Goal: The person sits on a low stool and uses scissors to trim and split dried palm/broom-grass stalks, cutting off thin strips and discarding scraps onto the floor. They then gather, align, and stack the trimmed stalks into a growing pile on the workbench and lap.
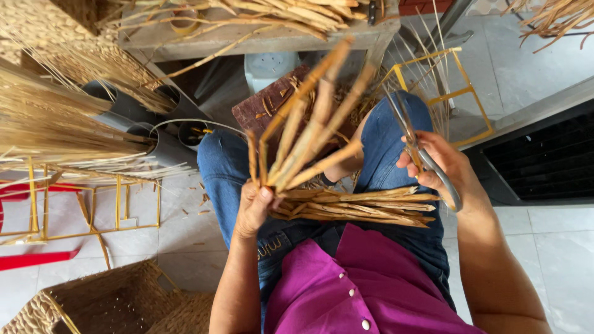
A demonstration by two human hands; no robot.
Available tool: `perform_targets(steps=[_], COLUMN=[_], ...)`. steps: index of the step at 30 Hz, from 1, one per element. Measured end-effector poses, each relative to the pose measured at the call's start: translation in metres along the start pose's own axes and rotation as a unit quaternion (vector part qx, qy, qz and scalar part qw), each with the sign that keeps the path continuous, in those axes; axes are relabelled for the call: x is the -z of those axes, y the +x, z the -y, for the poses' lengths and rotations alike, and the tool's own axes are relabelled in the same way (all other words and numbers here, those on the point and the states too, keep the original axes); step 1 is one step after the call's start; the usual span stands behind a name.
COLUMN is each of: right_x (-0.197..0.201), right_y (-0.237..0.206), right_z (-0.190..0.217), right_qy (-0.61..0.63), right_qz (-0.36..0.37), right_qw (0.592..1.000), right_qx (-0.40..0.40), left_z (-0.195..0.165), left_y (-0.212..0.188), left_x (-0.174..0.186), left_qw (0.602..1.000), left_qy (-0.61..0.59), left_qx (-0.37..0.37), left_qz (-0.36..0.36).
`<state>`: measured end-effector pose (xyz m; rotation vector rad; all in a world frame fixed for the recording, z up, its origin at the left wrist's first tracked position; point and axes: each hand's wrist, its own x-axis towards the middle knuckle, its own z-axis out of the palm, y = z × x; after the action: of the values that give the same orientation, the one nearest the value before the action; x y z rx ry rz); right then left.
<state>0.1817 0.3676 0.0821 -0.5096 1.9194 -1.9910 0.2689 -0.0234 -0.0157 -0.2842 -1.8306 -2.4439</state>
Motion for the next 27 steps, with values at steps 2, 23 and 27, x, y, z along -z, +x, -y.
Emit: perform_targets(steps=[2,23,27], right_x=[-0.003,-0.092,-0.087], right_y=[-0.001,0.063,0.058], right_z=[-0.003,-0.056,-0.046], right_qy=[-0.01,-0.011,-0.073], right_qz=[0.0,-0.093,-0.112], right_qw=[1.0,0.994,0.983], right_qx=[-0.008,0.059,0.125], left_z=[0.0,-0.012,-0.004], left_y=[-0.004,-0.007,-0.006], left_x=[0.002,0.002,0.006], left_qw=[0.998,0.991,0.989], left_qy=[-0.045,-0.121,-0.134], left_qx=[0.022,-0.019,-0.021], left_qz=[-0.035,-0.06,-0.063])
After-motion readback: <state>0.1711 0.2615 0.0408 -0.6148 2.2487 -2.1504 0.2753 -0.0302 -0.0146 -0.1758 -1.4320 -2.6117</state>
